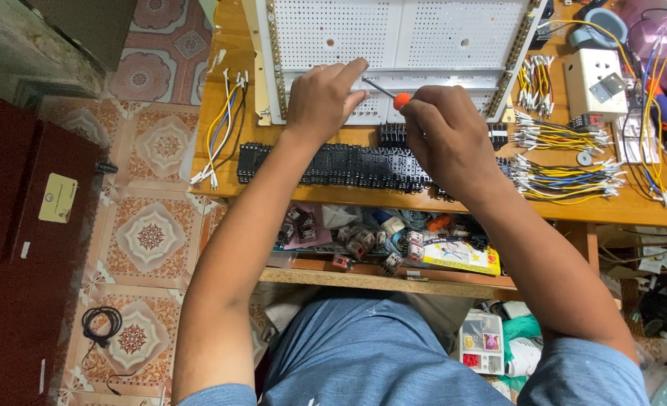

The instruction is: The person uses a screwdriver to tighten screws on a white perforated electrical board. They repeatedly pick up small black plastic components from a pile on the table and insert them into the board, securing them with the screwdriver.

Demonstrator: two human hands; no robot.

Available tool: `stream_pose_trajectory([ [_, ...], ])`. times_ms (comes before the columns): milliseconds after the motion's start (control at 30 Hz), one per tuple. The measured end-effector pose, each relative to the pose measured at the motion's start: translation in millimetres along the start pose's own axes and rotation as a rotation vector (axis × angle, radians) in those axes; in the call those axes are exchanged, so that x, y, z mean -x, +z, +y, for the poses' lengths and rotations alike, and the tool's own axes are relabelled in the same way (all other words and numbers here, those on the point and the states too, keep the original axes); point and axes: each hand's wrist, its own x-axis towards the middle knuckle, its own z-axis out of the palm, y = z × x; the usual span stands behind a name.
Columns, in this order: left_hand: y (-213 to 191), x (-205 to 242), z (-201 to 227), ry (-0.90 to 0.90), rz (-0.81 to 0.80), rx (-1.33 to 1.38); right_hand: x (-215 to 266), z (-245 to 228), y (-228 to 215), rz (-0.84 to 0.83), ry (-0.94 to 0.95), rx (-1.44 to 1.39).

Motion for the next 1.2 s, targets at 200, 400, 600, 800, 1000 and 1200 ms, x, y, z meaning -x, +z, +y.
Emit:
stream_pose_trajectory([
  [200, 5, -1, 1, 0.012, 0.0, 0.006, -21, -15, -1, -0.111, -0.096, 0.193],
  [400, 1, -1, 4, 0.008, -0.002, -0.041, -44, -26, 2, -0.286, -0.049, 0.259],
  [600, -6, -3, 8, -0.039, -0.054, -0.015, -59, -29, -5, -0.421, -0.308, 0.395],
  [800, 1, -1, -2, 0.117, 0.013, -0.151, -64, -23, -10, -0.454, -0.199, 0.357],
  [1000, 12, 0, -9, 0.178, 0.092, -0.265, -61, -14, -9, -0.446, -0.268, 0.458],
  [1200, 12, 0, -9, 0.156, 0.098, -0.187, -65, -16, -14, -0.399, -0.332, 0.341],
])
